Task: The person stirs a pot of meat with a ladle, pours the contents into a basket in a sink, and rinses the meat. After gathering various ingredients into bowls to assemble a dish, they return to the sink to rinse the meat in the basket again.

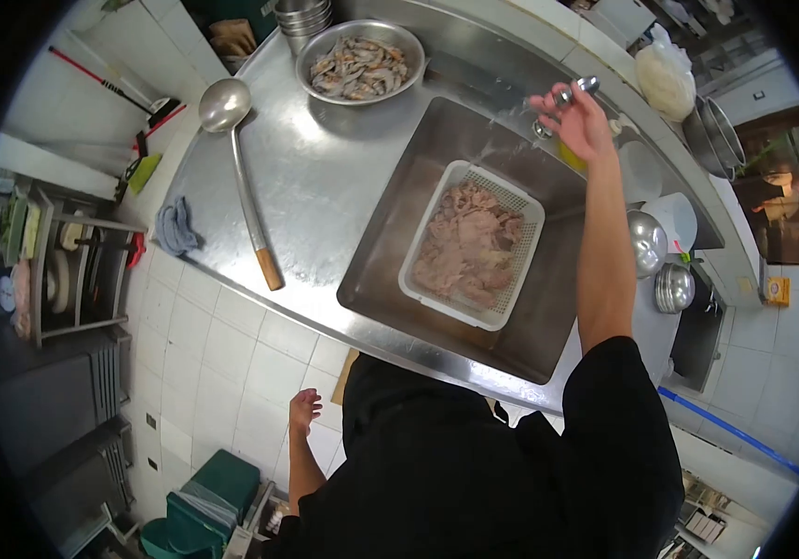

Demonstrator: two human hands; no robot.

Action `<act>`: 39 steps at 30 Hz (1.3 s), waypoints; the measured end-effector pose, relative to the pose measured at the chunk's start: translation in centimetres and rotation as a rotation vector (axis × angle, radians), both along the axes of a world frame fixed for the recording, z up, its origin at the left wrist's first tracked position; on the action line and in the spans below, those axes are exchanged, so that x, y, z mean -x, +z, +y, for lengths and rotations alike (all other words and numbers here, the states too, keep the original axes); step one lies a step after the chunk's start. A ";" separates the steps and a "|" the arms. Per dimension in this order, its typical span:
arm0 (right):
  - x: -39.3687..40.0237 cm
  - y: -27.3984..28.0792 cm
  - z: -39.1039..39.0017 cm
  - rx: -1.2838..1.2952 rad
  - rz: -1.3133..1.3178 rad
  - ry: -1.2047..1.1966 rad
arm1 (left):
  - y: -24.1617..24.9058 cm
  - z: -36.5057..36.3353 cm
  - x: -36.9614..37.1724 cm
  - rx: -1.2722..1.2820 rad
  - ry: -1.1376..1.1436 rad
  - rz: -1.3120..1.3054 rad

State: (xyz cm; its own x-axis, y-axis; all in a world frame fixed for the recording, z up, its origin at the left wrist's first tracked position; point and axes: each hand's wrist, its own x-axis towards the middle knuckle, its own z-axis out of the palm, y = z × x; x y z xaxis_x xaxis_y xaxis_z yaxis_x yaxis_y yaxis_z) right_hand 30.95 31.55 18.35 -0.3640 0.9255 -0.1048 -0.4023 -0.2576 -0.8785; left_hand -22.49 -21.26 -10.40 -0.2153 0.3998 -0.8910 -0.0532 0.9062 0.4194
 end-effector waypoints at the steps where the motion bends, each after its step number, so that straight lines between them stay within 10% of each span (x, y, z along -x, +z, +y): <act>1: -0.9 -0.1 -1.3 -0.072 -0.047 -0.017 | 0.2 0.5 0.3 -0.019 0.004 0.010; 12: -3.4 -14.3 -4.4 -0.221 0.972 -0.360 | -0.2 -0.3 0.8 0.012 -0.008 0.016; 17: 0.6 -17.1 -1.7 0.746 0.289 -0.964 | -0.2 -0.3 0.3 -0.033 0.021 0.032; 20: -1.7 -17.7 0.1 0.328 -0.800 -0.609 | -0.3 -0.7 0.5 -0.032 0.018 0.018; 24: -4.2 -12.7 1.1 0.135 -1.451 0.162 | -0.9 -1.6 0.6 0.000 0.065 -0.010; 27: -4.7 -9.0 -1.8 0.552 -0.826 0.405 | -0.5 -1.5 -0.2 0.042 0.016 0.019; 31: -5.6 -8.9 -3.4 0.373 -0.348 0.153 | -0.9 -1.6 -0.5 0.072 -0.003 -0.040; 36: -3.4 -11.7 -9.0 0.110 -0.621 0.599 | -0.7 -0.9 -0.3 0.055 -0.012 -0.018; 39: 0.4 -16.7 -16.5 0.648 -0.891 1.120 | -0.1 -0.4 0.0 0.049 0.050 0.000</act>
State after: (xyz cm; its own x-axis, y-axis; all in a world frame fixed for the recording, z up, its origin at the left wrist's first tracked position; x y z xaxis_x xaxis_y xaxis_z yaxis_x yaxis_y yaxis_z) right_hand 30.50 15.02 1.60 -0.4146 -0.0481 -0.9087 0.8120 -0.4704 -0.3456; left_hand -22.52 -21.70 -10.47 -0.2338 0.3446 -0.9092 -0.0992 0.9217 0.3749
